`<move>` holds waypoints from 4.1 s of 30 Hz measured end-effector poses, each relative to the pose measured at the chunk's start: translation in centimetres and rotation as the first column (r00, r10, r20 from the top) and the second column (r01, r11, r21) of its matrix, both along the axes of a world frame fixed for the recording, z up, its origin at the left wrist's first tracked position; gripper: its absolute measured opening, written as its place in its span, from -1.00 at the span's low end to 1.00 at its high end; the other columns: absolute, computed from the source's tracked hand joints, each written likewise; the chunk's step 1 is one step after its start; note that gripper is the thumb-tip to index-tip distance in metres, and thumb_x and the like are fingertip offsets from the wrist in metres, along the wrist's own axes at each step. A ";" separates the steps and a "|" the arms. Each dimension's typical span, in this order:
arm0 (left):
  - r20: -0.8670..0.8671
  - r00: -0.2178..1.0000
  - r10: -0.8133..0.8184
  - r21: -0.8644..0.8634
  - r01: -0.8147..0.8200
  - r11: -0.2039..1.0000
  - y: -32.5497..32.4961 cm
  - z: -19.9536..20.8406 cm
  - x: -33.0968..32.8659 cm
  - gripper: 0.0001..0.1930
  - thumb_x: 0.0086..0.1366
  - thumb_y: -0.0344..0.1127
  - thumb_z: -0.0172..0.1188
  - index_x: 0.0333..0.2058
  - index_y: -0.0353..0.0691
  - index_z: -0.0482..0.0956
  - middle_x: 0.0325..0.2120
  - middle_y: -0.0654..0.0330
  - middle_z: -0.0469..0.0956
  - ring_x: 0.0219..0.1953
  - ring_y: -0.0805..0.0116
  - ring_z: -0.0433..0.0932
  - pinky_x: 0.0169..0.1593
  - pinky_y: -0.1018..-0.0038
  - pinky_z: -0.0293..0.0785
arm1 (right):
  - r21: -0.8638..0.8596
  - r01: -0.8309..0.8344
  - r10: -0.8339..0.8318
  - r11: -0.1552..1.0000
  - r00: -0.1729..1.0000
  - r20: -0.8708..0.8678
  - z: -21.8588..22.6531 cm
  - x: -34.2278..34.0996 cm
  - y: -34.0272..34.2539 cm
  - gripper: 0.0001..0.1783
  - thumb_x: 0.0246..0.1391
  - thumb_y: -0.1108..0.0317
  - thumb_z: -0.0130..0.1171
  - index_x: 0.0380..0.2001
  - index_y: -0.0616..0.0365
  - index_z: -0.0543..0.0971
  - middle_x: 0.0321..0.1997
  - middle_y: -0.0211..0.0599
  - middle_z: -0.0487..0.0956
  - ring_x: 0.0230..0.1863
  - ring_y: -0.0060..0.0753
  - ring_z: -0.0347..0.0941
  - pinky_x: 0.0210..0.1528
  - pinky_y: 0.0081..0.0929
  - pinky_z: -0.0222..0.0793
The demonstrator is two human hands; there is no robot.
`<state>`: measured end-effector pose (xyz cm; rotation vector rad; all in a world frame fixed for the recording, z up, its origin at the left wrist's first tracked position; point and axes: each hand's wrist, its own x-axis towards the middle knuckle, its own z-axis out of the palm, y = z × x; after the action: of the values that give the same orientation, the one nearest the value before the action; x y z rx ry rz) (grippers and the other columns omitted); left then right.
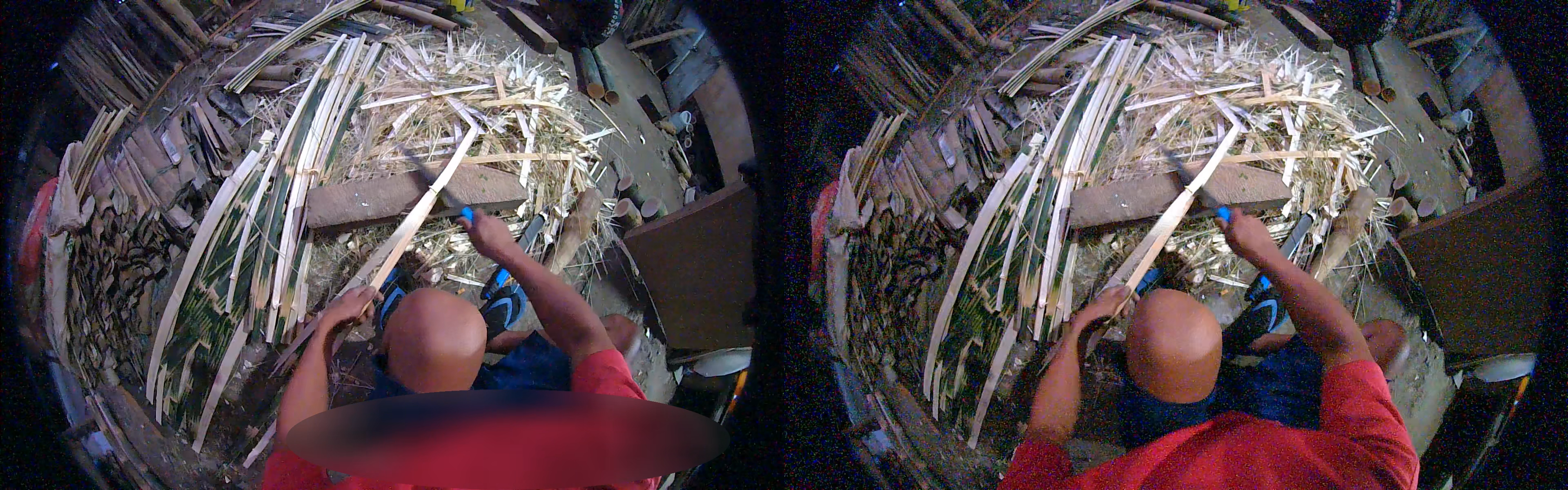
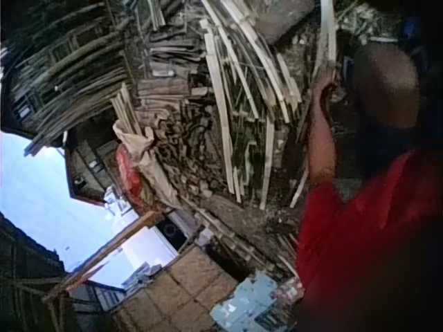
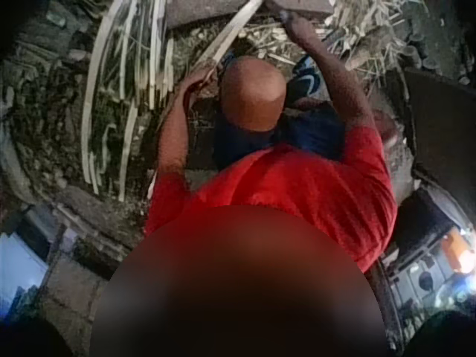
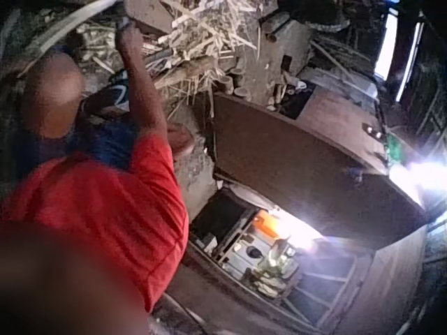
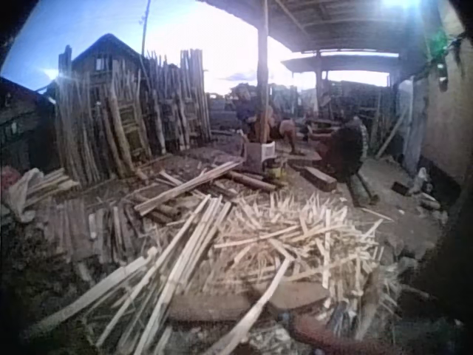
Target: The person sits on the floor and uses a curved knife to split long bamboo strips into thinner slats. They repeatedly draw the knife along the length of each strip, separating it into smaller pieces that accumulate on the floor.
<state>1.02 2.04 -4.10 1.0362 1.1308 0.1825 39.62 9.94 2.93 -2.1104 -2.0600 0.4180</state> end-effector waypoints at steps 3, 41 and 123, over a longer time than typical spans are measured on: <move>-0.240 0.969 -0.064 0.243 0.124 0.962 0.3 -0.2 1.4 -0.50 0.49 0.11 -0.14 -0.22 -0.24 0.55 -0.47 0.21 0.55 -0.43 0.43 0.50 -0.29 0.49 0.44 | -0.366 -0.280 0.296 0.888 0.955 -0.013 2.2 -2.4 -1.8 -0.58 0.28 0.04 -0.02 -0.09 0.20 0.48 -0.34 0.16 0.63 -0.25 0.26 0.59 -0.20 0.19 0.47; -0.481 0.749 0.456 0.593 -0.106 0.798 -0.3 -3.5 -1.1 -0.57 0.40 -0.37 -0.09 0.23 -0.10 0.35 -0.10 -0.19 0.54 -0.12 -0.26 0.56 -0.02 -0.01 0.48 | -0.080 0.282 -0.287 0.956 0.846 -0.450 -3.0 -0.1 -7.2 -0.40 0.34 -0.17 -0.11 -0.26 0.27 0.47 -0.42 0.15 0.55 -0.38 0.17 0.51 -0.27 0.00 0.36; -0.247 0.963 0.107 0.256 -0.042 0.966 0.3 2.2 4.6 -0.59 0.45 -0.08 -0.04 0.01 -0.34 0.39 -0.45 -0.05 0.61 -0.46 -0.10 0.60 -0.26 0.07 0.51 | -0.168 0.043 -0.052 0.985 0.997 -0.050 6.0 2.1 -5.5 -0.49 0.28 -0.08 -0.04 -0.09 0.21 0.38 -0.41 0.22 0.60 -0.32 0.33 0.56 -0.24 0.18 0.43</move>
<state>5.61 2.34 -1.85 1.2675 1.4123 0.2600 41.77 4.40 8.96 -2.2085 -2.0042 0.6546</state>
